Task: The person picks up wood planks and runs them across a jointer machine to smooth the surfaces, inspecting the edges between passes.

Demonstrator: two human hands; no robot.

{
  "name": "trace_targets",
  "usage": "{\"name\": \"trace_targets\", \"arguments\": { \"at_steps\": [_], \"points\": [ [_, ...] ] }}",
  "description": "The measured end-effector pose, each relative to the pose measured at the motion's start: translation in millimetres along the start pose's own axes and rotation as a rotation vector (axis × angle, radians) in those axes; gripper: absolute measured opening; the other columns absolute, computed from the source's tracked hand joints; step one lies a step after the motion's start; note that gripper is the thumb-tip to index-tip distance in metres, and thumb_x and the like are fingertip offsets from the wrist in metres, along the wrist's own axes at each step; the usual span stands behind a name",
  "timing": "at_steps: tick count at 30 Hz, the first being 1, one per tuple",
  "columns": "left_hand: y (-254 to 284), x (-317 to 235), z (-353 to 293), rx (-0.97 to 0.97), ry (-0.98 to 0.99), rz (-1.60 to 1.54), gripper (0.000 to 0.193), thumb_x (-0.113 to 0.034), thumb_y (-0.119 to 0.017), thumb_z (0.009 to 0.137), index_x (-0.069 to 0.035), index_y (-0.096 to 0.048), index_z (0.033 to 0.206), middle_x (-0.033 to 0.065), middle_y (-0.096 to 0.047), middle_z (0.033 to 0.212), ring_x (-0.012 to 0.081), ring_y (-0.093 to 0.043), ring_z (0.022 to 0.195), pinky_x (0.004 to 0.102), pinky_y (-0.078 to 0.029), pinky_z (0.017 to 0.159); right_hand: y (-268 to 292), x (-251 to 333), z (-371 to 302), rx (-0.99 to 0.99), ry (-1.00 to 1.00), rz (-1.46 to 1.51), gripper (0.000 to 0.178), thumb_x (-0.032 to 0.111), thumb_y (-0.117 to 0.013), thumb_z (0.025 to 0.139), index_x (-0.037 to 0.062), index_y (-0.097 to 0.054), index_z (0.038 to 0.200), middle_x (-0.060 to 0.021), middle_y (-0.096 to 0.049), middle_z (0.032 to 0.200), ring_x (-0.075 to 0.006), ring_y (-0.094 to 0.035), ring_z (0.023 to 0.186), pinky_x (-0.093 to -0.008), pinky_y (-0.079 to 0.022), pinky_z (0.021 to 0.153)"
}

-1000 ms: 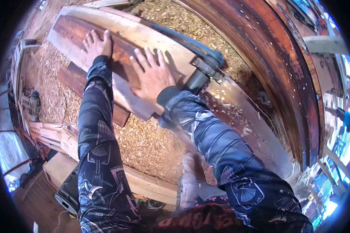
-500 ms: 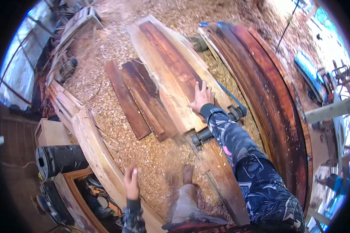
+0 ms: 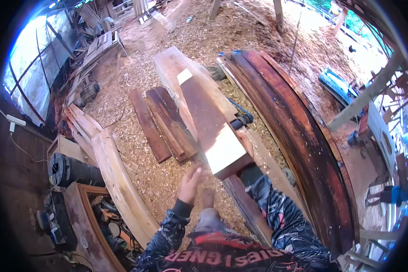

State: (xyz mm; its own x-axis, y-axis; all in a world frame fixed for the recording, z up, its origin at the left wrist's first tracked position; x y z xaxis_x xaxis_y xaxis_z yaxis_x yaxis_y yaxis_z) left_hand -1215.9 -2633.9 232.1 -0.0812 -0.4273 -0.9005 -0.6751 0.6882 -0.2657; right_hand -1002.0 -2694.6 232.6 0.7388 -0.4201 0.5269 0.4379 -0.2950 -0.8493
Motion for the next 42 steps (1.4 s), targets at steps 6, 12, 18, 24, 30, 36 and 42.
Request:
{"name": "trace_targets", "arguments": {
  "at_steps": [6, 12, 18, 24, 30, 36, 42],
  "points": [
    [-51.2, -5.7, -54.2, 0.114, -0.019, -0.304, 0.061, -0.042, -0.043, 0.106, 0.001, -0.037, 0.149, 0.0090, -0.052, 0.142, 0.0150, -0.055, 0.123, 0.0293, -0.046, 0.099, -77.2, 8.8, -140.8, 0.018, 0.156, 0.078, 0.036, 0.029, -0.047, 0.098, 0.0023, -0.059, 0.118, -0.0116, -0.068, 0.105, -0.0245, -0.068, 0.096, -0.0394, -0.055, 0.089],
    [-51.2, -47.3, -69.2, 0.234, -0.007, -0.448, 0.058, -0.046, -0.042, 0.106, 0.000, -0.052, 0.138, 0.0159, -0.062, 0.131, 0.0276, -0.062, 0.117, 0.0405, -0.050, 0.102, -122.4, 2.8, -155.7, 0.093, 0.112, 0.347, 0.034, 0.033, -0.049, 0.100, 0.0054, -0.058, 0.116, -0.0098, -0.067, 0.105, -0.0228, -0.067, 0.097, -0.0397, -0.055, 0.088],
    [-13.4, -56.9, -50.5, 0.347, -0.449, -0.019, 0.050, -0.039, -0.037, 0.108, -0.003, -0.049, 0.141, 0.0139, -0.058, 0.138, 0.0273, -0.058, 0.123, 0.0419, -0.048, 0.105, -140.8, -9.2, -139.2, 0.216, -0.008, 0.613, 0.050, 0.044, -0.044, 0.098, 0.0076, -0.051, 0.131, -0.0140, -0.063, 0.120, -0.0323, -0.062, 0.111, -0.0489, -0.047, 0.102],
    [0.3, -67.1, -43.5, 0.411, -0.638, 0.451, 0.047, -0.035, -0.036, 0.108, -0.006, -0.040, 0.146, 0.0143, -0.049, 0.146, 0.0267, -0.050, 0.132, 0.0424, -0.041, 0.112, -163.4, 2.5, -140.6, 0.143, -0.135, 0.685, 0.051, 0.047, -0.043, 0.097, 0.0075, -0.054, 0.127, -0.0147, -0.063, 0.120, -0.0326, -0.061, 0.113, -0.0502, -0.044, 0.105],
    [-30.8, -63.7, -40.8, 0.464, -0.292, 0.055, 0.057, -0.047, -0.042, 0.105, -0.005, -0.046, 0.142, 0.0157, -0.053, 0.141, 0.0273, -0.052, 0.129, 0.0429, -0.046, 0.107, -111.3, -14.9, -106.6, 0.111, -0.010, 0.621, 0.053, 0.050, -0.048, 0.095, 0.0070, -0.056, 0.124, -0.0129, -0.064, 0.117, -0.0305, -0.063, 0.109, -0.0490, -0.047, 0.102],
    [-14.4, 24.1, -40.0, 0.010, 0.284, -0.219, 0.083, -0.066, -0.051, 0.094, 0.000, -0.043, 0.143, 0.0182, -0.051, 0.136, 0.0329, -0.051, 0.127, 0.0471, -0.045, 0.105, -30.1, 4.5, -207.5, -0.143, -0.026, 0.334, 0.043, 0.031, -0.042, 0.104, -0.0008, -0.055, 0.129, -0.0154, -0.066, 0.114, -0.0271, -0.066, 0.103, -0.0414, -0.054, 0.094],
    [-34.7, 97.4, 46.0, 0.090, 0.525, -0.348, 0.093, -0.074, -0.053, 0.088, -0.002, -0.038, 0.146, 0.0184, -0.047, 0.140, 0.0363, -0.048, 0.128, 0.0519, -0.041, 0.107, 90.8, 11.9, -372.7, -0.576, -0.078, 0.280, 0.042, 0.028, -0.047, 0.101, -0.0027, -0.056, 0.128, -0.0172, -0.069, 0.105, -0.0296, -0.068, 0.093, -0.0424, -0.056, 0.087]
  ]
}}
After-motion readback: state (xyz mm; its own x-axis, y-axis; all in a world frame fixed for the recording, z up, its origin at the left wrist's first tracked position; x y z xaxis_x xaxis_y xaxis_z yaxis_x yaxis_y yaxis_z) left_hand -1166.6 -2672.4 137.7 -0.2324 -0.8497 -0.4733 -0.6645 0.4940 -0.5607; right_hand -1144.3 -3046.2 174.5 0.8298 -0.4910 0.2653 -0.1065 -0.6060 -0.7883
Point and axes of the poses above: each hand's wrist, its own z-axis towards the middle knuckle, its own y-axis out of the back of the hand, x = y × z, the point moved 3 cm from there along z, towards the middle knuckle
